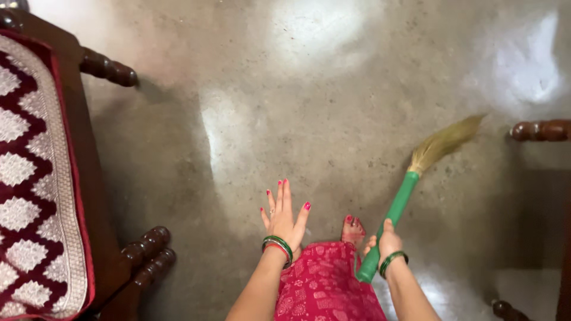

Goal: The person sweeps the floor using a broom, moving trash and paper scraps across the room and under furniture.

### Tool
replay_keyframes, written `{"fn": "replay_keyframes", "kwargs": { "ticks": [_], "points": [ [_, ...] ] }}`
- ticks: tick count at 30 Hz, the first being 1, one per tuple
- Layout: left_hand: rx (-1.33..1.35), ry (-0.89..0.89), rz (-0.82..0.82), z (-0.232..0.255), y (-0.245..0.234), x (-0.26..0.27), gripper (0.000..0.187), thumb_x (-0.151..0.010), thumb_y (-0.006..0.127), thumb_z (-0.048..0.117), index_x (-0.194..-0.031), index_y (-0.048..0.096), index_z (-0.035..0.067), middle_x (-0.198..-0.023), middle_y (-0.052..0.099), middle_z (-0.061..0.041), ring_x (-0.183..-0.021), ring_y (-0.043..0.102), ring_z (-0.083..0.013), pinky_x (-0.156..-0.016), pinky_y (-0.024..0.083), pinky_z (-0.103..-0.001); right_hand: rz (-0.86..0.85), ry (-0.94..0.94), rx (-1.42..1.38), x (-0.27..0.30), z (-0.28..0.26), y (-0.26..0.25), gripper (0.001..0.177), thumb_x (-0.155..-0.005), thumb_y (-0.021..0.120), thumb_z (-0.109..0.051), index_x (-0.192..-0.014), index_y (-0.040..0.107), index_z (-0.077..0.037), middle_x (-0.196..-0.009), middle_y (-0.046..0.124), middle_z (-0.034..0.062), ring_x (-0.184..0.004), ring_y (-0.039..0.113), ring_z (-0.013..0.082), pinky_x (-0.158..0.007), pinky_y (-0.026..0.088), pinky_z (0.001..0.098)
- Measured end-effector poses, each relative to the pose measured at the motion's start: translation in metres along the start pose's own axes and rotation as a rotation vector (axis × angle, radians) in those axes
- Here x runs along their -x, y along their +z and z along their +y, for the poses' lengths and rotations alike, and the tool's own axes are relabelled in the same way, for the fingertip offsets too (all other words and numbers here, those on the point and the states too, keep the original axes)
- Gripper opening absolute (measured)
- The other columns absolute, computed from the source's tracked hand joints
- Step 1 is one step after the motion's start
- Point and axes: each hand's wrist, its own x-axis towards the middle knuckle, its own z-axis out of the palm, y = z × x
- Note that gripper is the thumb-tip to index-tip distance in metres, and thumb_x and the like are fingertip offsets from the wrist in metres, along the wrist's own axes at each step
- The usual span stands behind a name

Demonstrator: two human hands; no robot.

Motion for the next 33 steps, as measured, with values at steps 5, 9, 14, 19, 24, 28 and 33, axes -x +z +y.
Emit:
{"fn": "replay_keyframes", "kwargs": {
  "ticks": [5,9,14,19,24,28,33],
  "points": [
    [0.055,-0.058,0.052,0.007,0.009,0.001,0.089,-0.095,0.051,0.055,-0.164,0.003,0.024,-0.173,0.006,-0.001,-0.158,-0.002,-0.0327,-0.121,0.0,-0.063,0.008,-0.211,0.285,0.023,-0.049,0.035,0.054,-0.103,0.052,-0.055,-0.116,0.045,-0.003,-0.063,0.051,0.0101,-0.044,0.049,0.0213,-0.04,0.046,0.0431],
    [0.106,-0.069,0.065,0.023,0.024,0.004,0.088,-0.096,0.051,0.055,-0.164,0.004,0.023,-0.173,0.007,-0.003,-0.159,-0.001,-0.0332,-0.122,0.001,-0.063,-0.049,-0.239,0.491,0.056,-0.061,0.053,0.048,-0.098,0.054,-0.054,-0.124,0.046,-0.013,-0.062,0.052,0.0075,-0.044,0.048,0.0189,-0.04,0.046,0.0398],
    [0.162,-0.094,0.04,0.046,0.032,0.007,0.087,-0.097,0.049,0.054,-0.164,0.003,0.022,-0.173,0.006,-0.003,-0.159,-0.001,-0.0329,-0.122,0.002,-0.062,-0.213,-0.253,0.626,0.1,-0.07,0.047,0.05,-0.095,0.057,-0.055,-0.123,0.053,-0.014,-0.058,0.049,0.0062,-0.041,0.044,0.0174,-0.038,0.041,0.0363],
    [0.146,-0.108,0.037,0.052,0.036,0.012,0.087,-0.096,0.048,0.054,-0.164,0.003,0.023,-0.173,0.006,-0.002,-0.158,-0.001,-0.0324,-0.122,0.002,-0.062,-0.13,-0.3,0.55,0.125,-0.053,0.015,0.047,-0.095,0.054,-0.055,-0.12,0.054,-0.015,-0.058,0.049,0.0067,-0.041,0.045,0.0176,-0.038,0.039,0.0351],
    [0.158,-0.132,0.058,0.043,0.038,0.009,0.087,-0.097,0.049,0.054,-0.164,0.003,0.022,-0.173,0.007,-0.002,-0.159,-0.002,-0.0327,-0.122,0.002,-0.062,-0.036,-0.113,0.314,0.108,-0.022,-0.008,0.047,-0.099,0.051,-0.054,-0.119,0.045,-0.012,-0.061,0.047,0.0066,-0.043,0.043,0.0179,-0.038,0.039,0.037],
    [0.167,-0.162,0.057,0.035,0.042,0.002,0.088,-0.096,0.049,0.054,-0.164,0.002,0.023,-0.173,0.007,-0.002,-0.159,-0.002,-0.0322,-0.122,0.002,-0.062,-0.023,-0.077,0.427,0.095,-0.001,-0.01,0.046,-0.099,0.05,-0.053,-0.117,0.046,-0.011,-0.062,0.049,0.0072,-0.044,0.045,0.0182,-0.038,0.041,0.0373],
    [0.197,-0.181,0.064,0.028,0.048,-0.001,0.088,-0.096,0.048,0.054,-0.164,0.002,0.023,-0.173,0.007,-0.002,-0.159,-0.001,-0.0318,-0.122,0.001,-0.062,-0.095,-0.169,0.628,0.096,0.01,0.026,0.045,-0.098,0.051,-0.052,-0.117,0.05,-0.012,-0.061,0.049,0.0061,-0.041,0.046,0.0183,-0.037,0.043,0.0372]
  ]
}}
